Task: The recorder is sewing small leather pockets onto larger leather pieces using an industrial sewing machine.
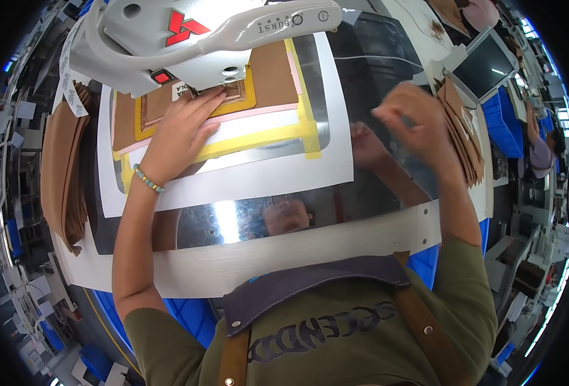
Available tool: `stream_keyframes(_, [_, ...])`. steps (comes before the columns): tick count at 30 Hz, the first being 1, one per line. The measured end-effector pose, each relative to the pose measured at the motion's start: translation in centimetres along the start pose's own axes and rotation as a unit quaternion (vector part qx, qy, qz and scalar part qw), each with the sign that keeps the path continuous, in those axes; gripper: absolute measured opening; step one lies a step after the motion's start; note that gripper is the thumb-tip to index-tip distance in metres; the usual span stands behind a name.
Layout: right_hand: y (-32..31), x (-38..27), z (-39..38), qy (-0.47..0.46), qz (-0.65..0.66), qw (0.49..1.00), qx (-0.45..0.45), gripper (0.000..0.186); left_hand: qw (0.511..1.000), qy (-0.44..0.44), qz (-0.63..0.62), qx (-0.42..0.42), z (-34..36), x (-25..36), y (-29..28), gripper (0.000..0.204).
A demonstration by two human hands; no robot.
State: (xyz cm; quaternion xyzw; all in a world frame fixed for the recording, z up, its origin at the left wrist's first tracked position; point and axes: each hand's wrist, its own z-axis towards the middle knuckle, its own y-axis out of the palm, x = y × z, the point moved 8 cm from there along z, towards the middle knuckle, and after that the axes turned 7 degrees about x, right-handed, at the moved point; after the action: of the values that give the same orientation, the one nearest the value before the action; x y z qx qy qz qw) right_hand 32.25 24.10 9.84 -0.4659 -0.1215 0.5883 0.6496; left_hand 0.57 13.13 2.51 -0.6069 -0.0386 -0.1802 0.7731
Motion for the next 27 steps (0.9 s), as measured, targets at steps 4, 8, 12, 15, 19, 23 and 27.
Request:
stream_keyframes(4, [8.0,-3.0,2.7,-0.068,0.073,0.994,-0.052,0.014,1.000,0.028,-0.003,-0.005,-0.1,0.5,0.6,0.051])
stream_keyframes(8, [14.0,-1.8,6.0,-0.113,0.043,0.990,-0.070,0.031,1.000,0.018,-0.004,0.004,0.0,0.5,0.4,0.051])
stream_keyframes(12, [17.7,-0.3,9.5,-0.146,-0.011,0.989,-0.031,0.040,1.000,0.013,-0.014,-0.012,0.2,0.4,0.4,0.051])
stream_keyframes(15, [18.5,0.3,10.0,-0.159,-0.035,0.986,-0.022,0.044,1.000,0.015,-0.013,-0.013,0.3,0.3,0.3,0.051])
stream_keyframes(19, [18.1,0.5,9.7,-0.154,-0.008,0.988,0.004,0.042,1.000,0.022,-0.009,-0.013,0.3,0.3,0.2,0.051])
stream_keyframes(23, [17.9,1.4,9.7,-0.105,0.003,0.994,0.004,0.038,1.000,0.008,-0.008,-0.021,0.5,0.1,0.2,0.051])
stream_keyframes(27, [17.0,2.4,9.7,-0.037,0.103,0.994,0.007,0.028,1.000,0.001,-0.012,-0.029,0.6,0.0,0.2,0.052])
